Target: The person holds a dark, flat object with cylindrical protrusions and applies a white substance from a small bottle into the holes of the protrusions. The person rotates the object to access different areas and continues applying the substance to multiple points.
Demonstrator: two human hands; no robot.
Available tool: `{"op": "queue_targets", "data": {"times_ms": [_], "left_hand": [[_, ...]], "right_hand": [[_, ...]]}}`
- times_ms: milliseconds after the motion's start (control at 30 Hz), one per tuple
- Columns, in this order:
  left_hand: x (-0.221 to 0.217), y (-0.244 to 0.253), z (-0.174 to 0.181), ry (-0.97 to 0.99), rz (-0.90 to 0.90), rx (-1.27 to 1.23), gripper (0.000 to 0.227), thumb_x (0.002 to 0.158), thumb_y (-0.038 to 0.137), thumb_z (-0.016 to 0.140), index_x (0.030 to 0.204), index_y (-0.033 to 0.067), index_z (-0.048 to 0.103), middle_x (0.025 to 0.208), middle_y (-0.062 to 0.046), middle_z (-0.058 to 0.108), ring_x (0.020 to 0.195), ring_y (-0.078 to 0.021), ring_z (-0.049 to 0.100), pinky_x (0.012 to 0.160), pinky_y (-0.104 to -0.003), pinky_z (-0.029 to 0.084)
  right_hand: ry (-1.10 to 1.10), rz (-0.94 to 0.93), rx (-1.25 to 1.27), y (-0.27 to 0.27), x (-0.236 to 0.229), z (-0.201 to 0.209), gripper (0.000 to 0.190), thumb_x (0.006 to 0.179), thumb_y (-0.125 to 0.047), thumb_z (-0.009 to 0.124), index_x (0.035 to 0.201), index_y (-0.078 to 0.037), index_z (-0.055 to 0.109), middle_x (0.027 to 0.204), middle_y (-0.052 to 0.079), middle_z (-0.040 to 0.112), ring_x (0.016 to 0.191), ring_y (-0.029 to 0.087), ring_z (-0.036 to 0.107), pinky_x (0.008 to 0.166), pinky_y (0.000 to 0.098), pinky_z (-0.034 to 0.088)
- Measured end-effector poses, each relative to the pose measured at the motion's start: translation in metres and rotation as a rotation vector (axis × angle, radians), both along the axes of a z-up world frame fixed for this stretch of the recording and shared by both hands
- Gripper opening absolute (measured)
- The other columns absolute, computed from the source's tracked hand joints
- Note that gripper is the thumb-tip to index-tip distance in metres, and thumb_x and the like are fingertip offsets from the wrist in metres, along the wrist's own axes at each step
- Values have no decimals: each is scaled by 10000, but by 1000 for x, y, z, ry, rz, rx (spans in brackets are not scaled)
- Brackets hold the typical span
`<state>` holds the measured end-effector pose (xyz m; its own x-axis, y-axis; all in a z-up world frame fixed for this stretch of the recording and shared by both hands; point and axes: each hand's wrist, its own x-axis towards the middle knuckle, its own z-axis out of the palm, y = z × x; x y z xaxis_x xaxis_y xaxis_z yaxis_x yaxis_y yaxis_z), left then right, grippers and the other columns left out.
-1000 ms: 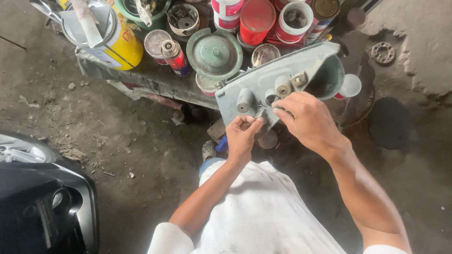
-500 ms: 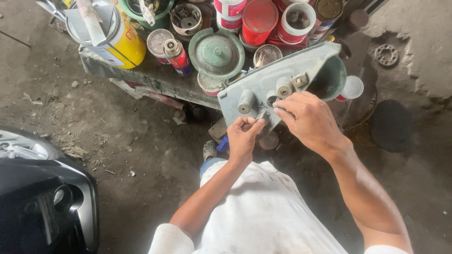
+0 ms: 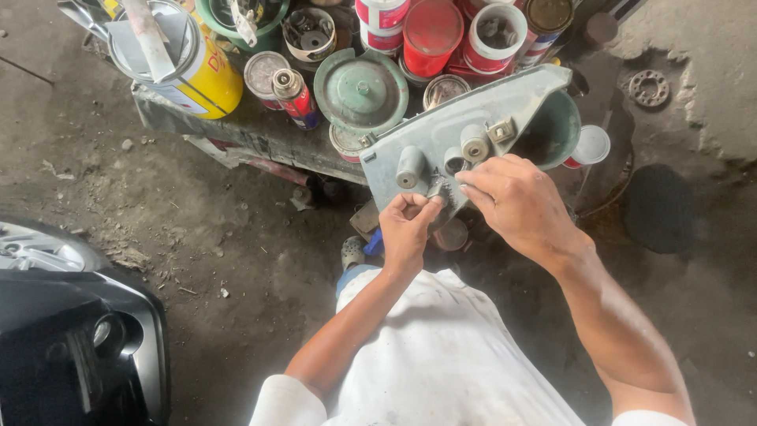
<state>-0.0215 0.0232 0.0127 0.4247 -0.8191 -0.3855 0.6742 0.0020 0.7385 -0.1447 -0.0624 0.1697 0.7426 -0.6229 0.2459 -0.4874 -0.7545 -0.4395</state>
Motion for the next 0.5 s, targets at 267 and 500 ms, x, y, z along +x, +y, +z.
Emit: {"op": "queue_targets", "data": {"times_ms": [267,500], "left_hand": [[0,-3,-5,1,22,-56,178,888,0,780,889,32,605,823,-4,668,715,-38,593,625,-173,454],[-1,-1,-5,-2,28,-70,174,895,-3,780,890,26,608,831,-6,669,728,-39,597,651,-178,472]], "right_hand": [[-12,2,-50,0,1,-1,154,886,-85,772,1031,-37,755,898,93,709,880,288,674,820,414,519],[-10,-9,-61,3,2,-1,143,900,-95,773,1033,-46,753,900,84,713,886,279,680,822,411,518]]}}
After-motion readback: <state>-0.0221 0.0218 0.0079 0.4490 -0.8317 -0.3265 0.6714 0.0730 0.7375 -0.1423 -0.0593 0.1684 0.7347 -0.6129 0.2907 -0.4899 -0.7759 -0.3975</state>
